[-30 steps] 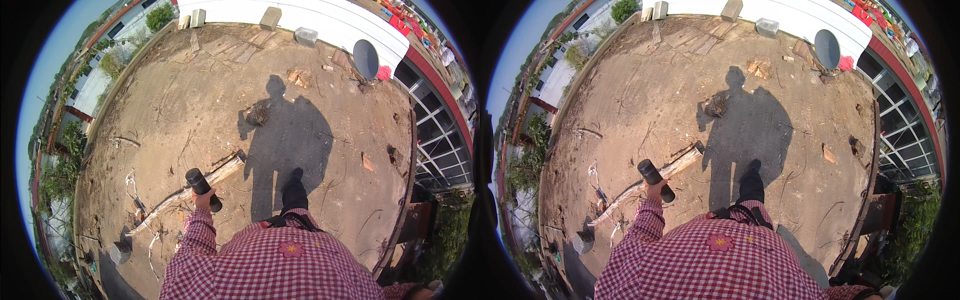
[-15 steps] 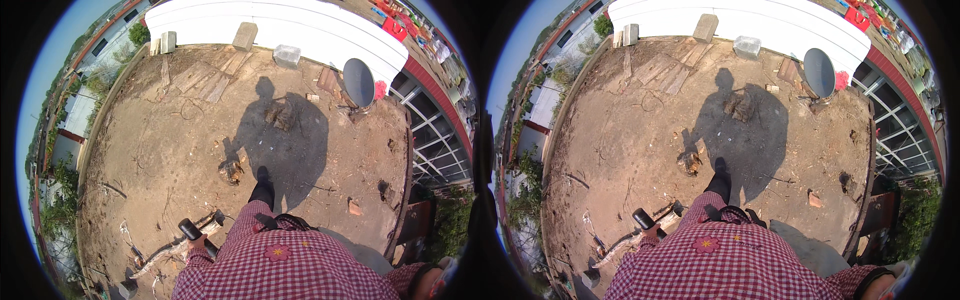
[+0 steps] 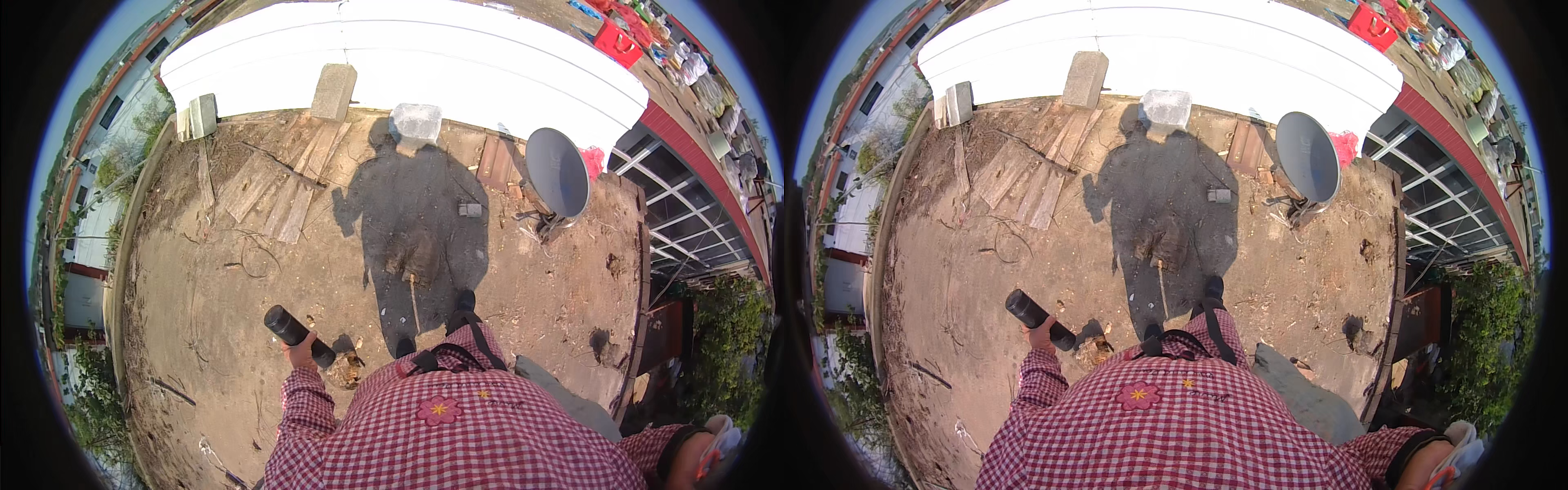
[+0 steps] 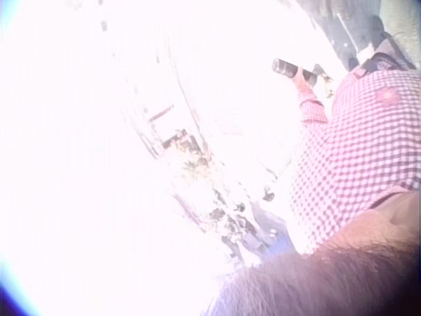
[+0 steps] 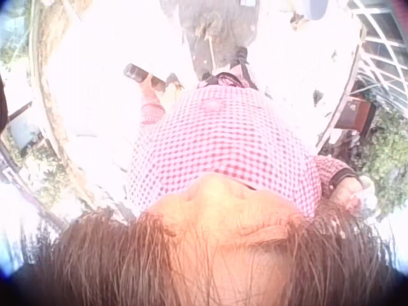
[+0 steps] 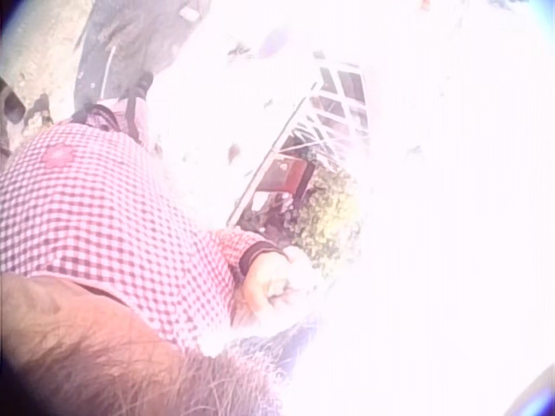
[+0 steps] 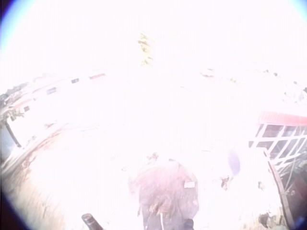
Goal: The person walks across a rooftop, puts on gloves, and sits down to shell dried corn cobs by hand. They repeatedly remove kernels from the cobs and place the shelled cobs into a sack while kernels accumulate on the ground.
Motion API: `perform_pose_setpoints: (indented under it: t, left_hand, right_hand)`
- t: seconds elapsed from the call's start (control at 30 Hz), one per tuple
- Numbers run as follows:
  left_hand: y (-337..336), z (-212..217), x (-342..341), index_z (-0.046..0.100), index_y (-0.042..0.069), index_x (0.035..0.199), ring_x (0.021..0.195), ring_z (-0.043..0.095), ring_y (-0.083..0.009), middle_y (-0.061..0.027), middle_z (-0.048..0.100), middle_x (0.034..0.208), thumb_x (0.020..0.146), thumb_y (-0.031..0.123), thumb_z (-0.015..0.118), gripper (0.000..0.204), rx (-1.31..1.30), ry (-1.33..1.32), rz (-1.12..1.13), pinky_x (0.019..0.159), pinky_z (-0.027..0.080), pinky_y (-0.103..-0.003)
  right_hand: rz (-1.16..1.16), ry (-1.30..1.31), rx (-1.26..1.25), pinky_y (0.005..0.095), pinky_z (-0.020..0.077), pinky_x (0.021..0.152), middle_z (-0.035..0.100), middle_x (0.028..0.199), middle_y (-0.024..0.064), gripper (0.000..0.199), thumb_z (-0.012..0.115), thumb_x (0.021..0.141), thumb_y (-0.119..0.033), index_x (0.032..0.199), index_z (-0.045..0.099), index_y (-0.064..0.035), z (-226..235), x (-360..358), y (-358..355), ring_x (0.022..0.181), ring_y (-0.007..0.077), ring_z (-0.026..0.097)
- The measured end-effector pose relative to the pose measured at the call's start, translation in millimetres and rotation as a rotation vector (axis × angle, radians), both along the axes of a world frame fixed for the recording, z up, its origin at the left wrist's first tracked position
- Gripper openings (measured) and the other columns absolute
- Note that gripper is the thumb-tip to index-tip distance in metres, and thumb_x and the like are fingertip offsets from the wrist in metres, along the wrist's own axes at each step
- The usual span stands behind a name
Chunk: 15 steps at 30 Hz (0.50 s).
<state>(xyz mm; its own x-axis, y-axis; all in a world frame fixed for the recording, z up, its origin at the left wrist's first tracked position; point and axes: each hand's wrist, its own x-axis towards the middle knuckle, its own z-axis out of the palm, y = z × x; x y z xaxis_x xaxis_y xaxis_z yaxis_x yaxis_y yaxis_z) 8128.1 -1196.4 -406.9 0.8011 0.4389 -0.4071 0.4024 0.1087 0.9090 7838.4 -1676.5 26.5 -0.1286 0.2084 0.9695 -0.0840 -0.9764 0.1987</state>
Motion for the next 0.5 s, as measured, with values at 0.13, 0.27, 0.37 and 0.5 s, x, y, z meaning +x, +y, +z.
perform_pose_setpoints:
  t: [0.13,0.27,0.37,0.5]
  left_hand:
    - [-61.9,-14.4,98.2,0.058,0.008,0.113,0.085,0.067,-0.0251,-0.0063,0.067,0.099,0.061,-0.01,0.084,0.062,-0.06,-0.075,0.016,0.079,0.058,-0.043]
    - [-132.4,-14.0,151.1,0.056,0.01,0.119,0.088,0.067,-0.0269,-0.0064,0.067,0.1,0.059,-0.013,0.083,0.07,-0.054,-0.031,0.117,0.082,0.058,-0.045]
    - [-135.1,-4.2,139.5,0.054,0.012,0.125,0.094,0.067,-0.0284,-0.006,0.066,0.104,0.057,-0.012,0.085,0.078,0.046,0.153,0.293,0.085,0.058,-0.047]
    - [-169.9,7.0,168.7,0.045,0.013,0.136,0.1,0.065,-0.0324,-0.01,0.064,0.112,0.058,-0.008,0.086,0.091,0.114,0.327,0.339,0.087,0.056,-0.054]
  right_hand:
    - [0.029,0.0,0.014,0.0358,0.0454,0.042,0.057,0.072,0.0099,0.036,0.043,0.101,-0.037,0.098,0.057,-0.004,-6.0,79.6,-85.8,0.05,0.0232,0.051]
    - [0.029,-0.015,0.004,0.0356,0.0451,0.041,0.057,0.072,0.01,0.036,0.043,0.101,-0.037,0.098,0.057,-0.0042,-4.8,136.2,-175.4,0.049,0.0231,0.051]
    - [0.117,0.009,0.025,0.0355,0.0448,0.041,0.057,0.071,0.01,0.036,0.043,0.101,-0.037,0.098,0.057,-0.0044,6.1,213.6,-228.4,0.048,0.023,0.051]
    - [0.13,0.042,-0.013,0.0353,0.0445,0.04,0.057,0.071,0.0101,0.036,0.042,0.101,-0.037,0.097,0.057,-0.0047,27.5,294.8,-275.5,0.047,0.0229,0.05]
